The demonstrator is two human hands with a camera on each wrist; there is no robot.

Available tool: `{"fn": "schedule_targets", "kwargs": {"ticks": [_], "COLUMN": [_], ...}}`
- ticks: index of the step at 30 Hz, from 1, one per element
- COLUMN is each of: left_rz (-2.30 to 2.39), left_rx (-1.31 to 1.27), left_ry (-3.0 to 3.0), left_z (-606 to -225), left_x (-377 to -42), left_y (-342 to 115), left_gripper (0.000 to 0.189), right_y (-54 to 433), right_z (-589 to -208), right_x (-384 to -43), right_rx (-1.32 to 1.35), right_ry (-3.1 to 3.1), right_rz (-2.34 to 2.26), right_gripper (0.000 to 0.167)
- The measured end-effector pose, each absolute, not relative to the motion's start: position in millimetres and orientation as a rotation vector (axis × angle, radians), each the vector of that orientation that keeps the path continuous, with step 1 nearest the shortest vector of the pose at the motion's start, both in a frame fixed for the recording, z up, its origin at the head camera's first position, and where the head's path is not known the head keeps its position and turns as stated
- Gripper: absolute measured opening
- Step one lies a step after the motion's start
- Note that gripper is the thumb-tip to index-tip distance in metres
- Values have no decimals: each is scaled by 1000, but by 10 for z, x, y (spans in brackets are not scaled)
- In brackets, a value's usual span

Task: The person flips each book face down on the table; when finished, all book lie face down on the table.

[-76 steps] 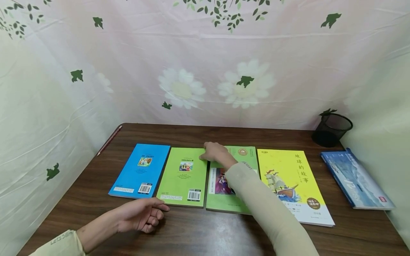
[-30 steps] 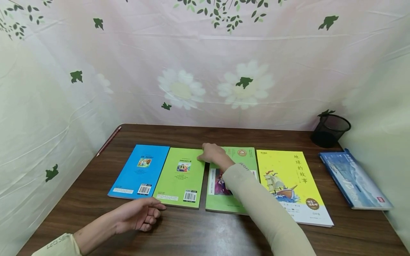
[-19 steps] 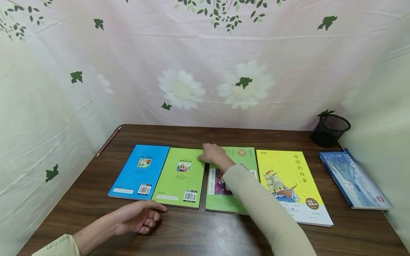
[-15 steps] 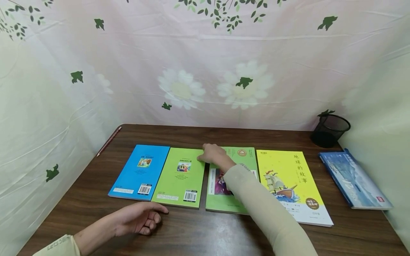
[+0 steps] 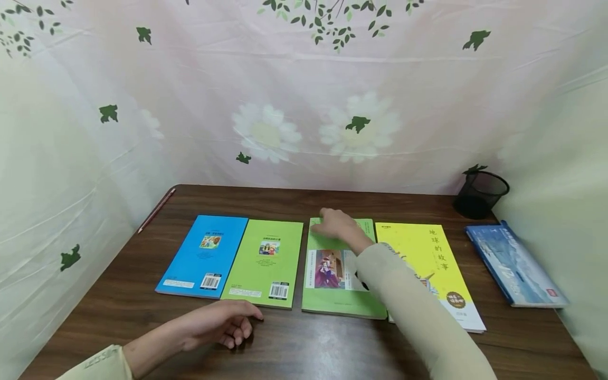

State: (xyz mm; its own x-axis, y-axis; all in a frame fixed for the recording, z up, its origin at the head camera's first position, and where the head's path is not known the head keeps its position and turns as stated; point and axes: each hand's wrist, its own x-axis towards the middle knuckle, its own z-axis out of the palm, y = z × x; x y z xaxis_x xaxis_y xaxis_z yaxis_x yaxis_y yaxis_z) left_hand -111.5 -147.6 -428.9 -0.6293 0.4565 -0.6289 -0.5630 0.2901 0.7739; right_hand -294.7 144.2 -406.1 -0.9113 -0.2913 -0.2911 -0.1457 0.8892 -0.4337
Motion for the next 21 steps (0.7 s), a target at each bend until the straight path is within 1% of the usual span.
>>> {"fn": "schedule_targets", "kwargs": {"ticks": [9, 15, 21], "left_rz": [1453, 1440, 1445], "left_rx": [-47, -4, 64], "left_ry": [1691, 1640, 1561], "left_z": [-4281, -4273, -4233], "left_x": [-1160, -1182, -1186], "left_y": [-1337, -1245, -1128], "left_gripper": [40, 36, 48], "right_y": [2003, 2243, 2374], "right_z": [-4063, -4057, -4033], "right_x": [-2945, -2926, -2925], "right_rx": [-272, -250, -215], "right_ry": [2759, 2753, 2711], "right_rz": [-433, -402, -413], "right_gripper": [69, 77, 88]}}
